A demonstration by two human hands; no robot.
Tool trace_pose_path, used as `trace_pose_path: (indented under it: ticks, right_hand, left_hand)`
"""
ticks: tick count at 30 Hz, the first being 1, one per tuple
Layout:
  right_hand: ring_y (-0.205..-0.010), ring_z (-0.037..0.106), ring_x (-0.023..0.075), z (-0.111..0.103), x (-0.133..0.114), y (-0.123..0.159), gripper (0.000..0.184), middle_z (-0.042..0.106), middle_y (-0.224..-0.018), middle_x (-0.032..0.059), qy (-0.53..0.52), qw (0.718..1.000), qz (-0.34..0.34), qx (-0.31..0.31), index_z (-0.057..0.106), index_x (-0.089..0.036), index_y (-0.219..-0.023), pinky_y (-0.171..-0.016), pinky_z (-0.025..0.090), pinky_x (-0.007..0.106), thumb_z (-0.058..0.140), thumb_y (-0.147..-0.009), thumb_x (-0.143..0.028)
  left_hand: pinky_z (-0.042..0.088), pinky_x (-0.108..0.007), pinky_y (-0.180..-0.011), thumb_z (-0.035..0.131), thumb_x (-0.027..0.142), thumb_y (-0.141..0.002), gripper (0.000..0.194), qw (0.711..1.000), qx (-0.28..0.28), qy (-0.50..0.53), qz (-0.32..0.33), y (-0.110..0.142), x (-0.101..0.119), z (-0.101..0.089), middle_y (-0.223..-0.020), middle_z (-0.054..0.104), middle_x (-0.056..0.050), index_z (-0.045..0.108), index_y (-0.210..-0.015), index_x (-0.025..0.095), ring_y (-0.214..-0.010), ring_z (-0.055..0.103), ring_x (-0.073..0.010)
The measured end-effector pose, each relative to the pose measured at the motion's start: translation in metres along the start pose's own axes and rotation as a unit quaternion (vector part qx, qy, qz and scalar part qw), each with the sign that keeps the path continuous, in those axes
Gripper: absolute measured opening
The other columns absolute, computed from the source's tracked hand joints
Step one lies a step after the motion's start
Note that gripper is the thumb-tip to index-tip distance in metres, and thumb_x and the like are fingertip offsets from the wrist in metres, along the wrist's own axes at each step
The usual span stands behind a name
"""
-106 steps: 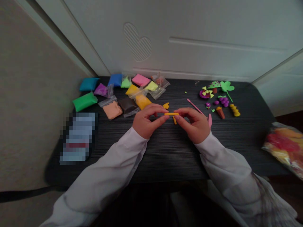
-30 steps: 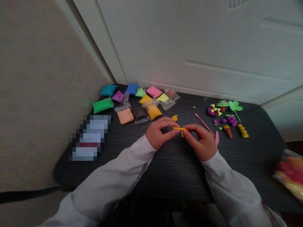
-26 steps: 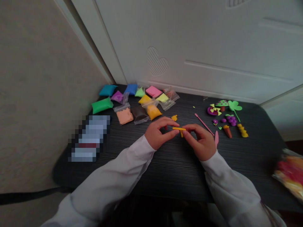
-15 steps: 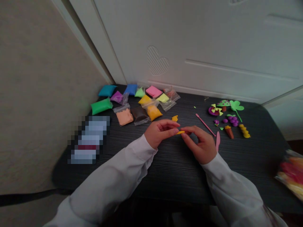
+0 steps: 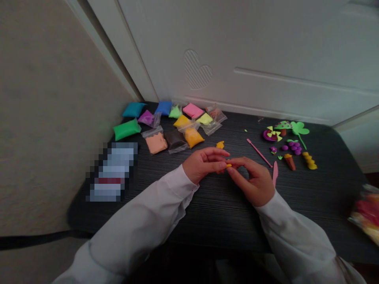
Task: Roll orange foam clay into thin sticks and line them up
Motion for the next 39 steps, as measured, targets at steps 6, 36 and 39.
trace_pose_path:
  ticks: [6,36,39]
  right_hand:
    - [-0.073,0.057,0.0121,-0.009,-0.009,0.003,0.030,0.061,-0.077,-0.0005,0.018,0.999,-0.041,0.032,0.055,-0.022,-0.106,-0.071,0.045,0.027,0.055,-0.076,-0.018]
    - [-0.076,0.056,0.0142,-0.001,-0.020,0.004,0.042,0.061,-0.082,0.0021,0.028,0.996,-0.084,0.007,0.050,-0.023,-0.117,-0.071,0.045,0.031,0.049,-0.077,-0.014]
    - [-0.077,0.056,0.0145,-0.003,-0.018,0.004,0.044,0.061,-0.082,0.0018,0.026,0.997,-0.076,0.018,0.047,-0.025,-0.120,-0.072,0.045,0.032,0.049,-0.077,-0.015]
  left_hand:
    - [0.042,-0.020,-0.062,0.071,0.014,-0.059,0.027,0.997,-0.002,0.076,-0.022,-0.001,-0.005,0.001,-0.068,0.064,0.001,0.063,-0.085,0.016,-0.062,0.058,-0.0065]
    - [0.044,-0.021,-0.067,0.069,0.011,-0.060,0.021,0.991,0.011,0.130,-0.011,0.000,-0.002,0.004,-0.070,0.065,0.001,0.063,-0.080,0.016,-0.064,0.059,-0.0062]
    - [0.043,-0.021,-0.068,0.070,0.012,-0.059,0.022,0.991,0.017,0.132,-0.014,-0.001,-0.002,0.002,-0.070,0.064,0.002,0.063,-0.080,0.016,-0.065,0.059,-0.0062]
Point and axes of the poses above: each hand's wrist, its own y-axis away from the middle knuckle, its own z-axis out of the palm, x = y × z, the point moved 9 cm from there along -y, towards the middle knuckle
